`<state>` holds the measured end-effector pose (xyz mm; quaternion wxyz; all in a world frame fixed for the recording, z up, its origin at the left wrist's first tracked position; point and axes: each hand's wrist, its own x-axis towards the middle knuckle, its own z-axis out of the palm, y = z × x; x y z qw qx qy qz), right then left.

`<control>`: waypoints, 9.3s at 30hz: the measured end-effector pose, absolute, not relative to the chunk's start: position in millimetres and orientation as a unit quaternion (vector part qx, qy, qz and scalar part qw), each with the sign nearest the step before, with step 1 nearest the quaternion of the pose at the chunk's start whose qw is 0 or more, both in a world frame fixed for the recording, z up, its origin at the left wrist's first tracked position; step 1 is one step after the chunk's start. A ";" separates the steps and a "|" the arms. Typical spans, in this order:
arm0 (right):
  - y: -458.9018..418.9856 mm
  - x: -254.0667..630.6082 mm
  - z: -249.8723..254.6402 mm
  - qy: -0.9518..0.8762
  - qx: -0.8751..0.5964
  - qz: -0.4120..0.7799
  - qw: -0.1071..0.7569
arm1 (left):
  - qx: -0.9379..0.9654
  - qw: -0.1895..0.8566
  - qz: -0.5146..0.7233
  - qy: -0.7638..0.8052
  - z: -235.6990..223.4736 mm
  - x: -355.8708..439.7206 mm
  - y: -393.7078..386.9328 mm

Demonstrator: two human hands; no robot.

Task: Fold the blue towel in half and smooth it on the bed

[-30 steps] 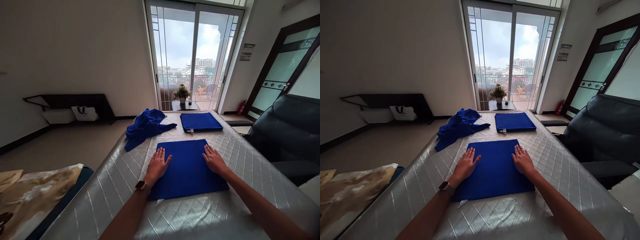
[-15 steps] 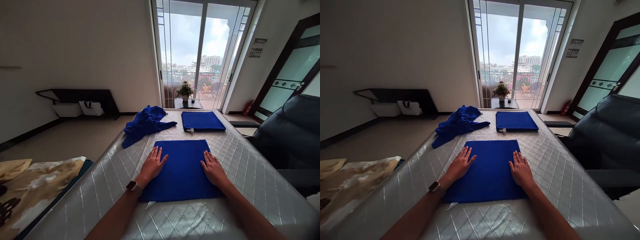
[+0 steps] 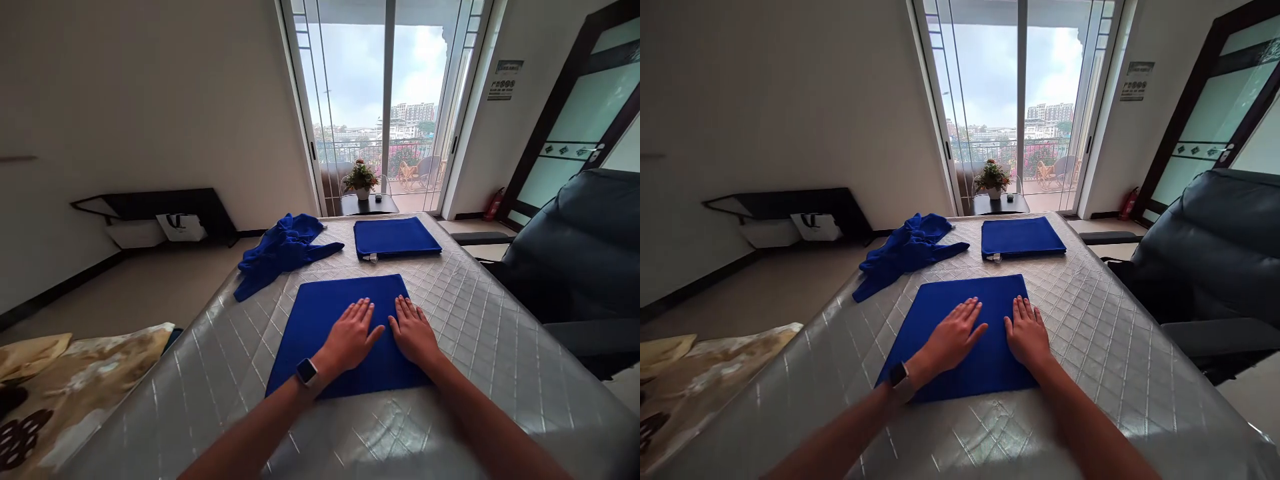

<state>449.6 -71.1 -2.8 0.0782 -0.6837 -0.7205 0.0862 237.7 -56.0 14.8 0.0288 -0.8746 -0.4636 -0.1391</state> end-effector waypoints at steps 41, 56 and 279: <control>-67.6 455.7 -18.5 -0.733 -0.678 0.028 0.052 | -0.776 -0.031 -0.091 -0.624 0.1 136.4 -84.8; -118.4 453.4 -7.0 -0.717 -0.692 0.065 0.045 | -0.779 0.009 -0.120 -0.615 -12.8 133.4 -80.4; 19.6 446.6 -6.5 -0.714 -0.687 0.094 0.099 | -0.767 0.027 -0.069 -0.637 -31.0 107.0 -46.7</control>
